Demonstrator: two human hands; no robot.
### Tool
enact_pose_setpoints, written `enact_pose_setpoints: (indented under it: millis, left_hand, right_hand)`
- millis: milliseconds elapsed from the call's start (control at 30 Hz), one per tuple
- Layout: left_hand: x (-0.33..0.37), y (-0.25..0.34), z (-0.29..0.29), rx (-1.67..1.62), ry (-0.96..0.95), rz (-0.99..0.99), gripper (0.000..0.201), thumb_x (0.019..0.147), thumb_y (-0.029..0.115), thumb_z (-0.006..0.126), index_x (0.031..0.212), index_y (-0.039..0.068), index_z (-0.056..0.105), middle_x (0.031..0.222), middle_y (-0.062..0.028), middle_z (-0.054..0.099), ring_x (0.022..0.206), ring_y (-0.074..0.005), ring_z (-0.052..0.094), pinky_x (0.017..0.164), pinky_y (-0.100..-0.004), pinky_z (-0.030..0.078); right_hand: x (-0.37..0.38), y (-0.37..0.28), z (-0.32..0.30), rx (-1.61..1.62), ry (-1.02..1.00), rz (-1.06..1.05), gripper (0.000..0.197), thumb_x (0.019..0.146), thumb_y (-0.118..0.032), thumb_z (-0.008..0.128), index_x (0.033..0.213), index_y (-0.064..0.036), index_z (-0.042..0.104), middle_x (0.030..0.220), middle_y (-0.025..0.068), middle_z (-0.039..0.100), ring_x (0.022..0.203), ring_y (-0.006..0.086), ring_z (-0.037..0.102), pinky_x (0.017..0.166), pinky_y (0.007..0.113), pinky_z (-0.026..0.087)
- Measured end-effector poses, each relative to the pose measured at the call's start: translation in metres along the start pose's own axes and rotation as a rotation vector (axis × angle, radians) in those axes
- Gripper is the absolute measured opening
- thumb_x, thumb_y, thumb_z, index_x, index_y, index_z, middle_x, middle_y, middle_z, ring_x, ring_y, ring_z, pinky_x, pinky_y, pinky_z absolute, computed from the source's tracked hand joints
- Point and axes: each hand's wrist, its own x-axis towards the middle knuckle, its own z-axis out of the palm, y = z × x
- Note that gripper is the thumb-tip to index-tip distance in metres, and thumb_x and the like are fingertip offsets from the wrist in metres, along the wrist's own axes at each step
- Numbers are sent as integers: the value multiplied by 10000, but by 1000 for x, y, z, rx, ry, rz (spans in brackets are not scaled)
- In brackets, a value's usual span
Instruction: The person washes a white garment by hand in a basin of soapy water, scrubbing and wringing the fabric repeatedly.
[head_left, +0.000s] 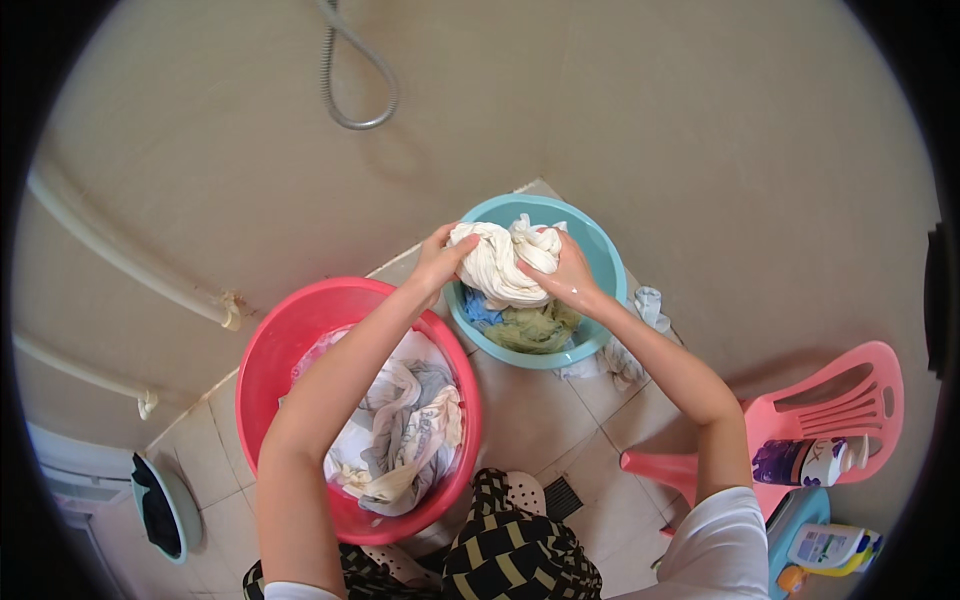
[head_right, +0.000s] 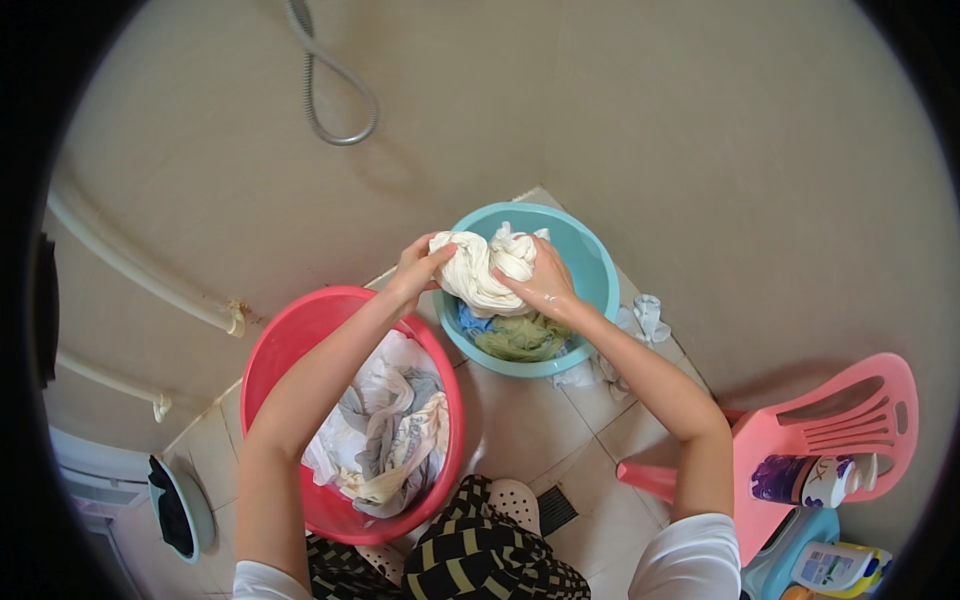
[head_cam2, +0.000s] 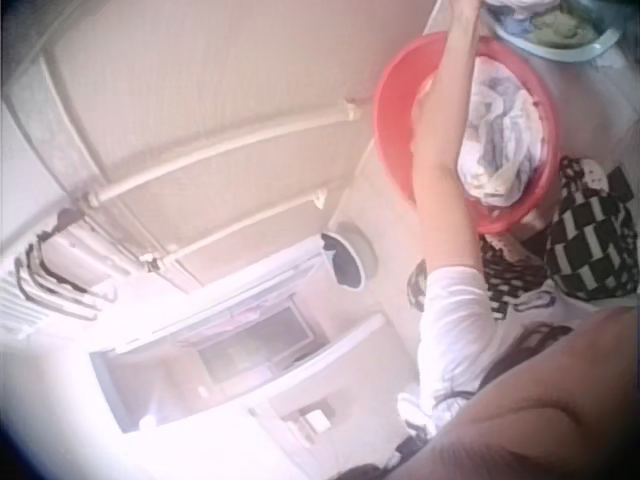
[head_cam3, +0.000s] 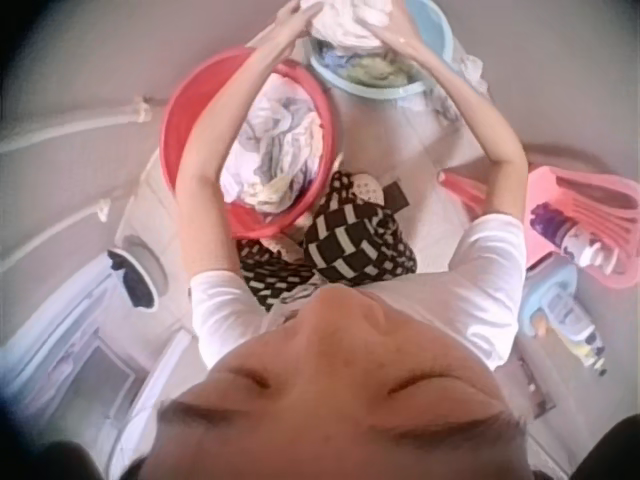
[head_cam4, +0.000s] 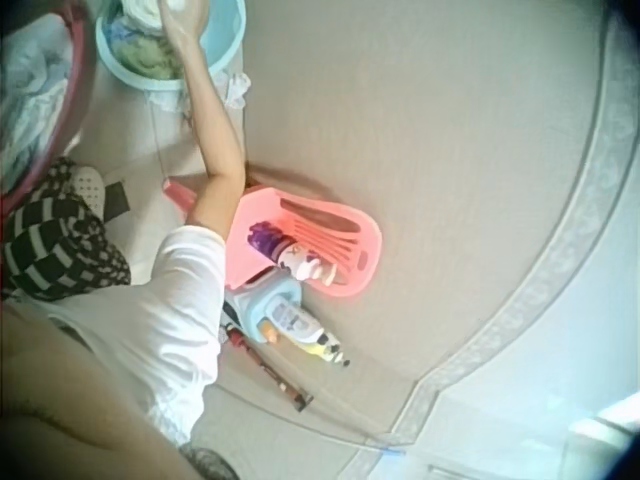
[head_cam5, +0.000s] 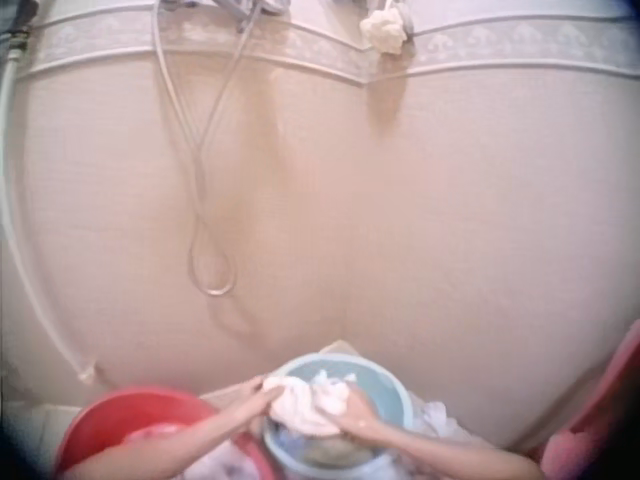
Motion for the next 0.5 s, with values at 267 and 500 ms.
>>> enact_pose_setpoints:
  millis: [267,500]
  left_hand:
    - [46,-83,12,446,-38,148,426,820,223,584,1204,85,461,1098,-123,558,977,-253,561,809,-346,465]
    - [34,-87,14,1258,-384,418,495,688,92,612,1165,158,501,1132,-168,477,1019,-339,512,876,-388,431]
  right_hand:
    - [-38,86,27,296,-133,191,686,645,-335,741,1156,15,447,1121,207,526,1059,311,503,906,373,391]
    - [-48,73,23,-383,-229,-63,578,687,-321,700,1181,-151,453,1147,157,439,932,342,551,789,394,458]
